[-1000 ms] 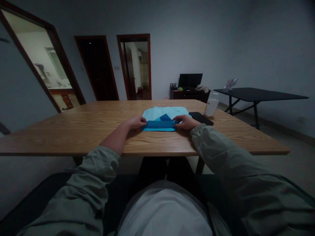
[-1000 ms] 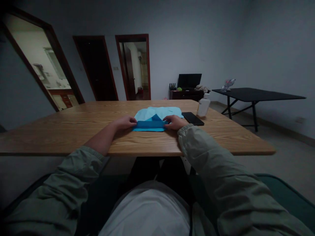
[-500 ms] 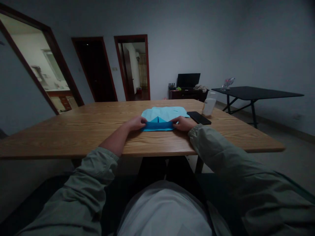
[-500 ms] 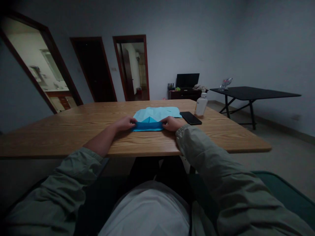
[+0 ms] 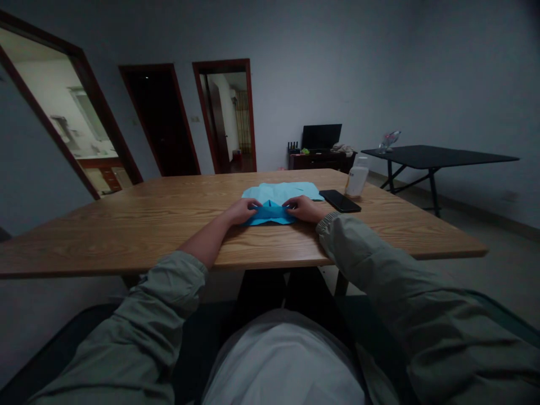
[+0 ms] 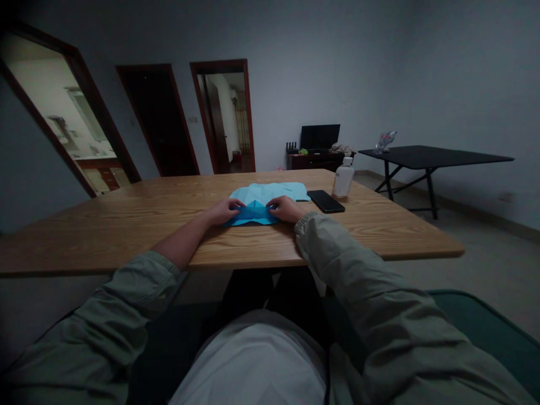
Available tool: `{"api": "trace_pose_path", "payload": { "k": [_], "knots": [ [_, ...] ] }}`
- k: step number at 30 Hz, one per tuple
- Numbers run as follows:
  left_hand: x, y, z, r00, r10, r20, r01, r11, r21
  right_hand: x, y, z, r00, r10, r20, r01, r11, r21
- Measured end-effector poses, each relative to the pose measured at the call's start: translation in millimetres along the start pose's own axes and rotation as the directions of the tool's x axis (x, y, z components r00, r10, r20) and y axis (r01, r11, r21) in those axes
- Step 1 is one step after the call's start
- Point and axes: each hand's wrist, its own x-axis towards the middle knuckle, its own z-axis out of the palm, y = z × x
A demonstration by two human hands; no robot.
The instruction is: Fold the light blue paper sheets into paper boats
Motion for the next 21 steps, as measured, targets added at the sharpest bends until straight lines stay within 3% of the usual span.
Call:
{"api": "trace_pose_path", "payload": {
  "k": [6, 12, 21],
  "knots": [
    [3.9, 10.6, 5.9, 0.996, 0.078, 0.038, -0.078, 0.997, -0.01, 2.5, -16.8, 2.0, 0.998, -0.059, 0.036, 0.059, 0.998, -0.001],
    [2.1, 12.2, 6.3, 0.995, 0.091, 0.027, -0.091, 0.996, -0.023, 4.6, -18.0, 3.4, 0.991, -0.079, 0.104, 0.078, 0.997, 0.014],
    [-2.5, 20.9, 6.4, 0.989, 0.12, 0.084, -0.119, 0.993, -0.023, 9.0, -26.7, 2.4, 0.983, -0.046, 0.177, 0.035, 0.998, 0.06]
  ]
}}
